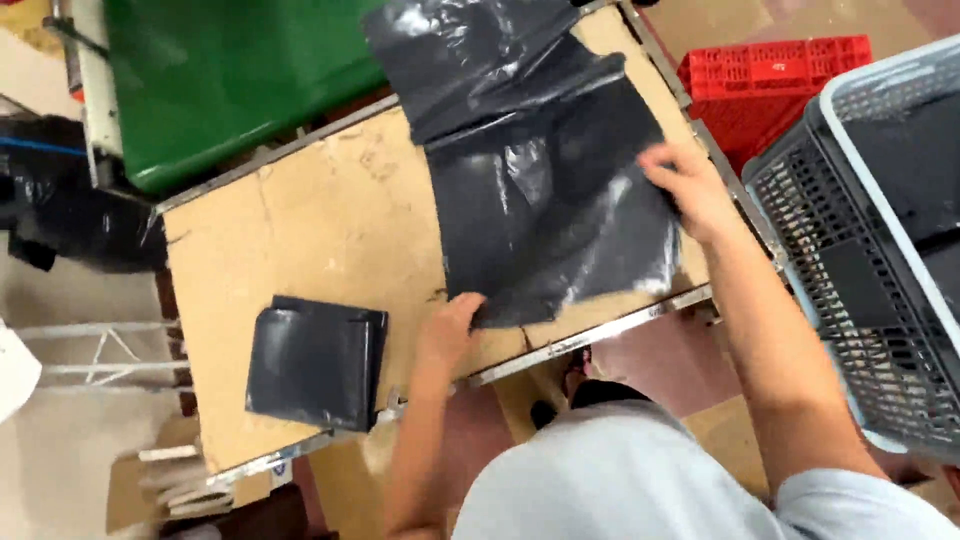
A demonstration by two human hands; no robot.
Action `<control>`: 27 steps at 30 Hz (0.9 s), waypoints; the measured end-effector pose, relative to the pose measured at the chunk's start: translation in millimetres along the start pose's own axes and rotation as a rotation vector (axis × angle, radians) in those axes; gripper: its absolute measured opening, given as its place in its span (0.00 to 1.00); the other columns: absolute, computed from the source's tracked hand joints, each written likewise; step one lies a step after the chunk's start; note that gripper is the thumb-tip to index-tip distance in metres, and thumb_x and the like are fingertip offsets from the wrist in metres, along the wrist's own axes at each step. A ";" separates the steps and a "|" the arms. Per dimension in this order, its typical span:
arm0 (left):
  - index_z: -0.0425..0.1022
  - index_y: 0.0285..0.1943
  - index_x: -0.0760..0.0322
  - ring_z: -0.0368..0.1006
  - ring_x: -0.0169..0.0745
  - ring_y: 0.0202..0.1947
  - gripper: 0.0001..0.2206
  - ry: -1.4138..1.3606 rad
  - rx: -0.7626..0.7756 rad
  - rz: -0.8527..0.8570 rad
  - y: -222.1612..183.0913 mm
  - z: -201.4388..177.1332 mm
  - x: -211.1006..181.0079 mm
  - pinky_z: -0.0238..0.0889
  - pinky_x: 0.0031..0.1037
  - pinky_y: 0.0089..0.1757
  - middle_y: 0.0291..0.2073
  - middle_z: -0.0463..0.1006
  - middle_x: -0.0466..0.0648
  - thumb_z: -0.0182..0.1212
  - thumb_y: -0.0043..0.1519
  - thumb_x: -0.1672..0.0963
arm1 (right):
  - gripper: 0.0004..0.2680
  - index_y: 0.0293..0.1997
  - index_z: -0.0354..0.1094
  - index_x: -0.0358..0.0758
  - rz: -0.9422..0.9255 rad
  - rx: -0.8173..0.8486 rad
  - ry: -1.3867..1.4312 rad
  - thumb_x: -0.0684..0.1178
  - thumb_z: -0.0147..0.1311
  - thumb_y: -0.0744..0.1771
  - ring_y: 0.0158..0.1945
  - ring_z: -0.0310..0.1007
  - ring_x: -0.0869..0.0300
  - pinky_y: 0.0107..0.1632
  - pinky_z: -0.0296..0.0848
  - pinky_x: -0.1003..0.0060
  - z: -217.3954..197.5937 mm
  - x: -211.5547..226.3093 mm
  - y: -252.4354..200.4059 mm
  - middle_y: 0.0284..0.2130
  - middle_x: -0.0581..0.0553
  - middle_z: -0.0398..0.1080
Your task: The person repeatedly takes black plastic sheets from a conveyor belt, folds them by hand on a wooden table, and places the folded sheets into a gray plastic basket. The process is repeated multiple times throughout the clip.
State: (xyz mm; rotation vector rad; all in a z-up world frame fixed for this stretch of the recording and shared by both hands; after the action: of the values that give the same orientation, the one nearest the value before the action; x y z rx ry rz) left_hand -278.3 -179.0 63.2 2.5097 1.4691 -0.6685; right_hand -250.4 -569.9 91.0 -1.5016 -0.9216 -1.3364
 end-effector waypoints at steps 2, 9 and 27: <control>0.74 0.56 0.55 0.76 0.51 0.46 0.19 -0.028 0.183 -0.018 -37.1 -40.2 -32.0 0.69 0.40 0.44 0.54 0.78 0.41 0.57 0.54 0.59 | 0.06 0.43 0.73 0.42 0.041 0.066 0.196 0.38 0.49 0.67 0.46 0.71 0.65 0.48 0.67 0.76 -29.1 -30.7 -44.2 0.45 0.50 0.73; 0.64 0.31 0.58 0.73 0.56 0.32 0.09 -0.038 0.587 0.531 -143.5 -109.6 -151.5 0.61 0.44 0.31 0.28 0.75 0.46 0.61 0.52 0.54 | 0.16 0.57 0.67 0.33 0.057 0.264 0.211 0.37 0.47 0.63 0.36 0.77 0.56 0.43 0.73 0.66 -124.8 -69.7 -195.8 0.29 0.41 0.73; 0.78 0.45 0.55 0.81 0.33 0.34 0.35 -1.689 -0.282 -0.538 208.1 -47.4 219.1 0.77 0.20 0.36 0.35 0.82 0.43 0.39 0.56 0.32 | 0.09 0.47 0.71 0.40 -0.229 0.037 -0.014 0.37 0.55 0.64 0.40 0.68 0.59 0.44 0.67 0.65 13.7 -21.9 162.2 0.33 0.46 0.69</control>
State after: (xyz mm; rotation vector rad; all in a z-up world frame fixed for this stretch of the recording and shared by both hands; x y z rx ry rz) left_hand 6.1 -95.0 -11.9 0.5758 1.1615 -1.7578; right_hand -97.1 -608.2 46.1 -1.4102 -1.1491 -1.4641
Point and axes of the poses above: each hand's wrist, its own y-axis towards the middle knuckle, its own z-axis out of the palm, x = y × z, the point moved 6 cm from there along y, towards the middle knuckle
